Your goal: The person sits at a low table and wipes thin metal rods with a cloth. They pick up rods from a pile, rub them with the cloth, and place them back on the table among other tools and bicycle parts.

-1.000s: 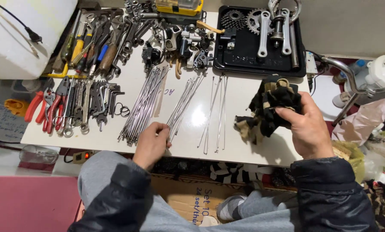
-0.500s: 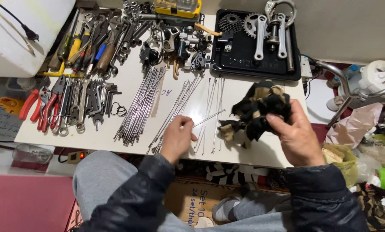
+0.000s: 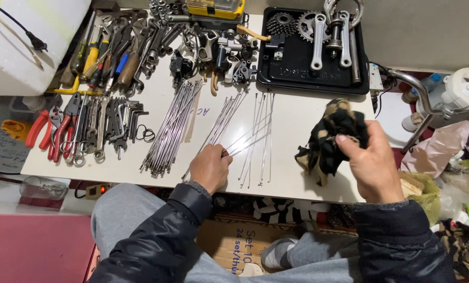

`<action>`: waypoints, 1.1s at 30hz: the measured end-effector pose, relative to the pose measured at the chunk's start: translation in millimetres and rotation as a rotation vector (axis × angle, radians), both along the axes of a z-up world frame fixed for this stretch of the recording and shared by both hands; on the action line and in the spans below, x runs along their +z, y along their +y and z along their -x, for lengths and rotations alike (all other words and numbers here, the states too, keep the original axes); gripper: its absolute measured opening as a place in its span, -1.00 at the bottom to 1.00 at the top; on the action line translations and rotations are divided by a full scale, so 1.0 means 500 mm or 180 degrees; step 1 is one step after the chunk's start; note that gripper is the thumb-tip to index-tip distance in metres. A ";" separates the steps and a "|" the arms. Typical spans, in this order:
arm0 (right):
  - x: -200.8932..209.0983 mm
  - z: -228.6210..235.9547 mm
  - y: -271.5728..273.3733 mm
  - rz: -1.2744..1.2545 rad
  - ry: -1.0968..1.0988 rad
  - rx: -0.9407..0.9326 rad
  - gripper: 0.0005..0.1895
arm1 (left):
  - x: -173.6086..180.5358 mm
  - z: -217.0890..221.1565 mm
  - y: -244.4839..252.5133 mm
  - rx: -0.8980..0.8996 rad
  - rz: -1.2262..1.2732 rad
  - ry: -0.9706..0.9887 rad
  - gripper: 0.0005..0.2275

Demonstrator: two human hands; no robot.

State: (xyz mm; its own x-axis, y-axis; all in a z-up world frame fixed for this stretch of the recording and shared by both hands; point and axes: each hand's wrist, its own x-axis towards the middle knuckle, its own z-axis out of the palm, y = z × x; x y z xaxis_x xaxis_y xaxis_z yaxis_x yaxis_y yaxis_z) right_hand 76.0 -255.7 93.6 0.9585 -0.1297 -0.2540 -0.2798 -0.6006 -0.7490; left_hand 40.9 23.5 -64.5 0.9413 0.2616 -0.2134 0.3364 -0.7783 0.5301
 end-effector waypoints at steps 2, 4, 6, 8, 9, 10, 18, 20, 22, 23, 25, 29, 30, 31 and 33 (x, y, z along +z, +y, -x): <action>-0.009 0.004 0.011 -0.0274 0.0033 -0.0073 -0.56 | -0.013 -0.002 0.006 -0.0051 -0.0113 0.0055 -0.81; -0.010 0.003 0.017 -0.0547 0.0073 -0.0155 -0.64 | -0.005 -0.004 0.012 -0.0111 -0.0225 0.0117 -0.81; -0.005 0.001 0.017 0.0474 0.0413 0.0073 -0.52 | 0.020 -0.006 0.015 0.0151 0.0012 0.0209 -0.81; -0.059 -0.002 0.000 0.0388 0.0044 -0.0032 -0.55 | -0.016 -0.013 0.053 0.0130 -0.0007 -0.0076 -0.79; -0.085 -0.004 -0.008 0.0304 -0.0330 -0.0121 -0.58 | -0.033 -0.016 0.072 0.0117 -0.0022 -0.0364 -0.78; -0.088 -0.004 -0.007 0.0300 -0.0343 -0.0117 -0.58 | -0.021 -0.019 0.079 0.0122 -0.0026 -0.0377 -0.78; -0.107 0.015 0.040 0.0869 -0.0102 0.0957 -0.45 | 0.015 0.013 0.049 0.0318 0.1034 -0.0807 -0.68; -0.113 0.009 0.027 0.0887 -0.0146 0.0913 -0.48 | 0.048 0.047 0.011 0.0326 0.1376 -0.0684 -0.66; -0.119 -0.001 0.011 0.0904 -0.0204 0.0889 -0.51 | 0.082 0.074 -0.031 0.0351 0.1715 -0.0573 -0.65; -0.122 -0.006 0.001 0.0725 -0.0320 0.0646 -0.54 | 0.099 0.085 -0.053 0.0492 0.2292 -0.0529 -0.69; -0.114 -0.005 -0.003 0.0544 -0.0457 0.0406 -0.57 | 0.112 0.095 -0.087 0.0622 0.2870 -0.0505 -0.72; -0.075 0.032 0.025 -0.1086 -0.0912 0.0054 -0.74 | 0.113 0.079 -0.134 0.0396 0.3763 -0.0587 -0.73; -0.067 0.043 0.033 -0.1727 -0.1053 0.0177 -0.78 | 0.118 0.072 -0.147 0.0355 0.3881 -0.0536 -0.74; -0.067 0.049 0.033 -0.1721 -0.1079 0.0173 -0.78 | 0.122 0.067 -0.161 0.0330 0.3888 -0.0549 -0.74; -0.066 0.060 0.030 -0.2094 -0.1227 0.0663 -0.71 | 0.129 0.056 -0.191 0.0268 0.3994 -0.0597 -0.74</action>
State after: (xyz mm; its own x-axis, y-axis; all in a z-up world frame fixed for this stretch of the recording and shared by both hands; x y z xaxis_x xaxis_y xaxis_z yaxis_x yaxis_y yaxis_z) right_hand 46.2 -240.6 60.5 0.9826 0.1236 0.1389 0.1415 -0.0120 -0.9899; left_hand 12.6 -72.2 -0.2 0.9742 0.0375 -0.2227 0.2004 0.3106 0.9292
